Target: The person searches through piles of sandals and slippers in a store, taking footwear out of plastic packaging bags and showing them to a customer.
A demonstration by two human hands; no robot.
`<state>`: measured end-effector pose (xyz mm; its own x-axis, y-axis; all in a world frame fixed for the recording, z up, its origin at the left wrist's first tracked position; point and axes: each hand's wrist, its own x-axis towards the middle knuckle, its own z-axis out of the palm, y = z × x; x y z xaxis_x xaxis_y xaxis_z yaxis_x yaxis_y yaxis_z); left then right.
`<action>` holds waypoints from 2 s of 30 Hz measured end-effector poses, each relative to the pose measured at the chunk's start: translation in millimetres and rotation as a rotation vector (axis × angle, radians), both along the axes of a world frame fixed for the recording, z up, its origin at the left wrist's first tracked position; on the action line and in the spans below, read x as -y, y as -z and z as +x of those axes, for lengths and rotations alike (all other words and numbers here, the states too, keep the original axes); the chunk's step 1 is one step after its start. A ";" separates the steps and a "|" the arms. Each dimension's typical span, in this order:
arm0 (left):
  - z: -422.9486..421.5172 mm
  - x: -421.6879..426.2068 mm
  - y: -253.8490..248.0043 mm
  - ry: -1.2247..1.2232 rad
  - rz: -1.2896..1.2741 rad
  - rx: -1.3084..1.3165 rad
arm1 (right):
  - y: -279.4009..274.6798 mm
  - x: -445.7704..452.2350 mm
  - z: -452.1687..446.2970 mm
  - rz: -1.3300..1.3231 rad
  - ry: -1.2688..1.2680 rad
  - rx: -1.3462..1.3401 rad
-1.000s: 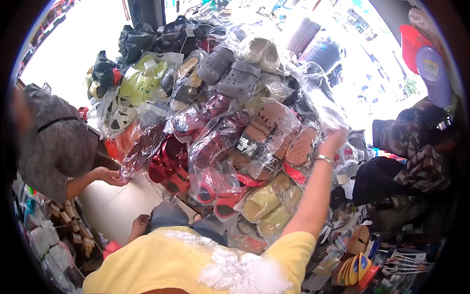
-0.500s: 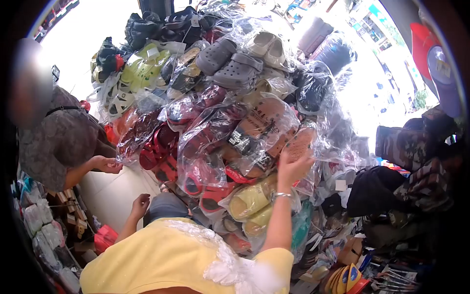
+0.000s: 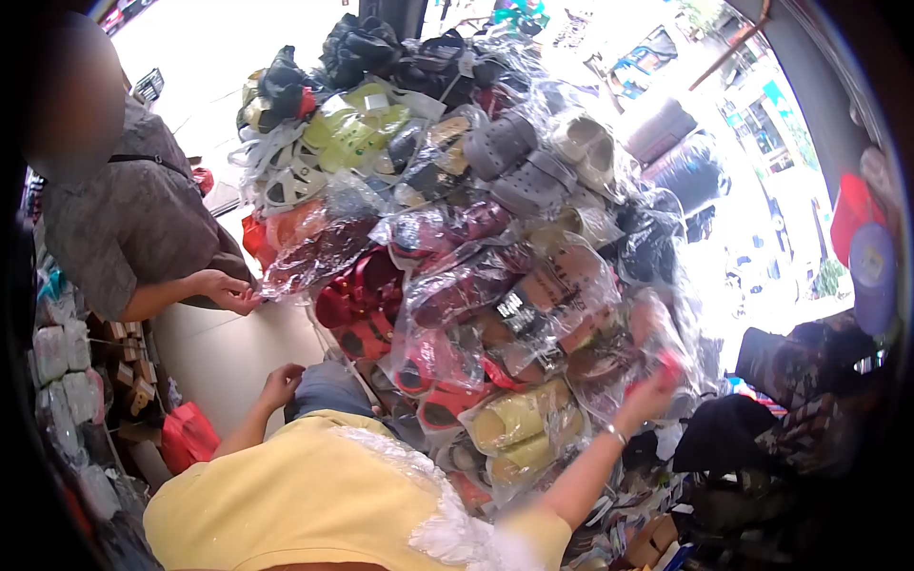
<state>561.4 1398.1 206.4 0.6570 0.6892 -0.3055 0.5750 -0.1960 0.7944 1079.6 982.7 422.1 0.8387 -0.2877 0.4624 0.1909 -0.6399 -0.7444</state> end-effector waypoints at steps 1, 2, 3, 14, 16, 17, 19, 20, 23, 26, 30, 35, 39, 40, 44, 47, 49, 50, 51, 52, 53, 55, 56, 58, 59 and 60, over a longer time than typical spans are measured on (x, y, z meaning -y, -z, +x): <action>-0.9 -6.6 4.9 -0.018 0.003 -0.001 | -8.3 14.1 -7.3 0.341 0.007 -0.047; -4.1 -12.7 11.3 -0.079 -0.039 0.008 | -12.9 16.7 -25.4 0.540 -0.050 -0.003; -9.6 -16.8 13.1 -0.149 -0.081 0.017 | -22.6 4.6 -43.0 0.740 -0.113 0.033; -1.8 -30.1 2.2 -0.009 -0.065 0.025 | 4.8 -260.0 -68.4 1.554 -1.287 -0.849; -6.0 -28.9 3.9 -0.064 -0.057 0.034 | 71.6 -328.5 -59.0 1.451 -1.219 -0.998; -9.6 -29.3 2.1 -0.105 -0.059 0.033 | 101.8 -362.6 -65.0 1.288 -1.061 -1.002; -22.9 -26.2 -2.0 -0.153 -0.100 0.035 | 138.1 -400.9 -81.3 0.699 -0.752 -1.114; -32.1 -23.6 3.5 -0.154 -0.085 -0.003 | 132.6 -410.8 -89.9 0.696 -0.769 -1.118; -55.6 -16.6 9.8 -0.177 -0.110 -0.055 | 94.2 -409.8 -116.3 0.556 -0.818 -0.859; -62.8 -8.1 19.5 -0.213 -0.146 -0.065 | 73.5 -366.1 -140.9 0.965 -0.907 -0.795; -52.8 -13.6 29.0 -0.179 -0.142 -0.094 | 34.6 -300.9 -179.7 1.073 -1.066 -0.813; -23.8 -27.6 33.3 -0.080 -0.157 -0.045 | 49.7 -243.9 -193.4 1.005 -0.951 -0.875; 0.5 -33.6 11.6 -0.042 -0.108 -0.044 | 72.6 -220.4 -192.9 1.045 -0.867 -0.872; 4.3 -33.6 12.3 -0.045 -0.101 -0.041 | 74.7 -217.8 -192.8 1.047 -0.875 -0.869; -0.4 -21.0 23.5 -0.037 -0.073 -0.089 | 73.8 -222.4 -194.9 1.011 -0.891 -0.878; -18.7 -9.8 36.3 -0.021 -0.070 -0.109 | 76.4 -223.0 -193.5 0.995 -0.892 -0.883; -24.8 -2.4 46.8 -0.004 -0.046 -0.125 | 76.6 -225.2 -191.7 0.986 -0.902 -0.894; -25.7 -1.6 41.7 -0.056 -0.074 -0.140 | 74.3 -229.5 -190.2 0.985 -0.922 -0.899; -29.0 1.0 36.3 -0.069 -0.076 -0.142 | 71.7 -229.6 -190.7 0.981 -0.916 -0.914; -31.0 -0.2 29.1 -0.112 -0.107 -0.157 | 68.1 -229.4 -191.0 0.977 -0.907 -0.927; -30.6 0.1 25.4 -0.153 -0.143 -0.168 | 61.9 -226.8 -185.5 0.968 -0.915 -0.932; -31.5 -3.7 21.9 -0.157 -0.148 -0.177 | 43.3 -220.4 -162.6 0.797 -1.064 -1.012; -34.5 -1.9 20.7 -0.151 -0.152 -0.192 | 25.3 -218.5 -150.4 0.652 -1.123 -0.983; -38.6 -2.5 33.6 -0.168 -0.160 -0.174 | 13.0 -216.5 -121.9 0.396 -1.138 -0.783; -38.1 -3.3 36.6 -0.181 -0.162 -0.151 | 11.4 -218.5 -111.4 0.281 -1.181 -0.635; -36.5 -3.4 38.6 -0.182 -0.164 -0.147 | 12.3 -220.5 -107.7 0.278 -1.183 -0.633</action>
